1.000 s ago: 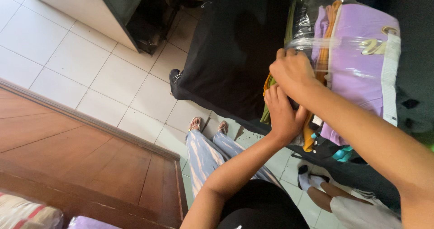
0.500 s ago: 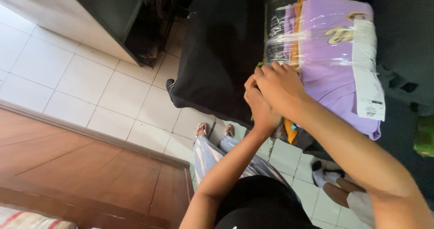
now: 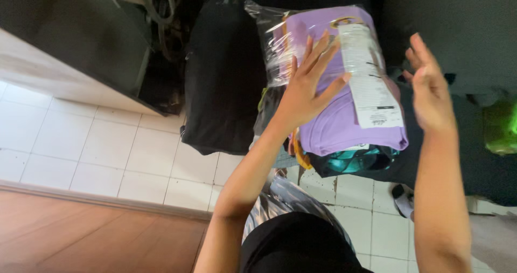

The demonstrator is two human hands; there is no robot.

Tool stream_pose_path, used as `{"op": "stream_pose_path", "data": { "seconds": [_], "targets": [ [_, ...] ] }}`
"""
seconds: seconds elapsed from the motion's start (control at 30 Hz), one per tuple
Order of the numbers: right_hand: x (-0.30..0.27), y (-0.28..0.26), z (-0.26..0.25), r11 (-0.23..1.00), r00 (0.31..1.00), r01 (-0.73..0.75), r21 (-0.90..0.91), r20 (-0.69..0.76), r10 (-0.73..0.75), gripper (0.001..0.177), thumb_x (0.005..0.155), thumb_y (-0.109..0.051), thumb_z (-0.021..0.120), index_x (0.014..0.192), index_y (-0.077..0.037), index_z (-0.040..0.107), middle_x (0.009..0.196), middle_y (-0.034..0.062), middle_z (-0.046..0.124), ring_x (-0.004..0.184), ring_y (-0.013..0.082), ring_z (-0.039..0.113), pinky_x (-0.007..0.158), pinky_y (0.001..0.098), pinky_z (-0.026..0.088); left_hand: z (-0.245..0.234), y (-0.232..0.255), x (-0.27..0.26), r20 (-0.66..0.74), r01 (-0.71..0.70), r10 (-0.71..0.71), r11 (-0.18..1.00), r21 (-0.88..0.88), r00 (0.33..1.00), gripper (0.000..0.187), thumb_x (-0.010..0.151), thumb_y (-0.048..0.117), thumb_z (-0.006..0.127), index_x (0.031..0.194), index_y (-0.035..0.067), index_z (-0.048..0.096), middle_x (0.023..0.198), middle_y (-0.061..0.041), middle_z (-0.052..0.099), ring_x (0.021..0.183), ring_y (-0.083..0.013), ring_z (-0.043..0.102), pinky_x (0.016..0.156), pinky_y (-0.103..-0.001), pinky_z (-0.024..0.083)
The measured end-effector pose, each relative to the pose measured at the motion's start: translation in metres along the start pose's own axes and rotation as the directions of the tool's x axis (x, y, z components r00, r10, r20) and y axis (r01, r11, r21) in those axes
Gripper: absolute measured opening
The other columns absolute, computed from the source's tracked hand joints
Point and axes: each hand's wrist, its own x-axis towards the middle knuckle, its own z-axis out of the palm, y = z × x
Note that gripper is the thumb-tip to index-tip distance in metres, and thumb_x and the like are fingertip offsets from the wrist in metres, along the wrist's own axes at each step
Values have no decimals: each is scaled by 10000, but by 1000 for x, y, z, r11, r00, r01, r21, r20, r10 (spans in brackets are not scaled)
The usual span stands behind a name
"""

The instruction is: The person folds a stack of assorted garments and places them into a clear plastic bag. They then seal the bag and repeatedly wrap it with a yellow rubber band to secure the contents.

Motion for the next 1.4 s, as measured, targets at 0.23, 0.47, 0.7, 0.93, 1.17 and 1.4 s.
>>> {"op": "stream_pose_path", "data": {
  "seconds": [0.23,0.47,0.7,0.93,1.17,1.4],
  "targets": [
    [-28,41,25,944,992,-122,307,70,106,1036,921,-823,227,1663,-102,194,1630,202,406,1532,359,368,1256,447,272,30,29,-18,18,-75,75,879,471,997,1011,845,611,739,1554,-14,380,1665,-168,308,1577,-346,227,1250,-633,112],
    [-51,59,53,994,955,11,112,-296,23,747,1164,-512,191,1301,24,694,1453,191,645,1495,279,527,1281,417,353,36,9,-46,-127,-176,282,833,525,951,650,849,458,828,1369,117,641,1512,-39,569,1461,-226,490,1246,-482,301],
    [-58,60,61,985,922,55,162,-388,12,638,1153,-473,323,1476,39,525,1565,201,477,1452,259,480,1229,409,372,31,-4,-64,-147,-143,248,851,506,958,607,893,371,838,1400,117,621,1487,5,578,1250,-190,606,1132,-407,410],
    [-46,49,60,943,945,-22,332,-301,128,653,1130,-472,313,1406,53,586,1462,180,596,1373,240,560,1188,374,395,22,6,-60,-200,34,52,913,406,978,854,847,371,803,1545,22,455,1678,-236,257,1337,-452,372,1159,-473,327],
    [-52,42,64,974,871,-74,215,-461,168,567,1159,-368,371,1260,96,682,1267,202,725,1206,243,673,1100,368,477,23,8,-64,-263,157,-31,868,471,964,740,906,444,744,1549,163,510,1686,-186,320,1501,-314,403,1189,-507,243],
    [-52,-34,40,987,867,105,-118,-475,-149,394,1182,-247,508,1376,78,619,1417,190,637,1349,240,614,1171,375,470,14,-5,-76,-340,181,-105,963,200,934,744,953,353,681,1521,-35,396,1591,-222,389,1464,-374,371,1181,-507,189]
  ]
}}
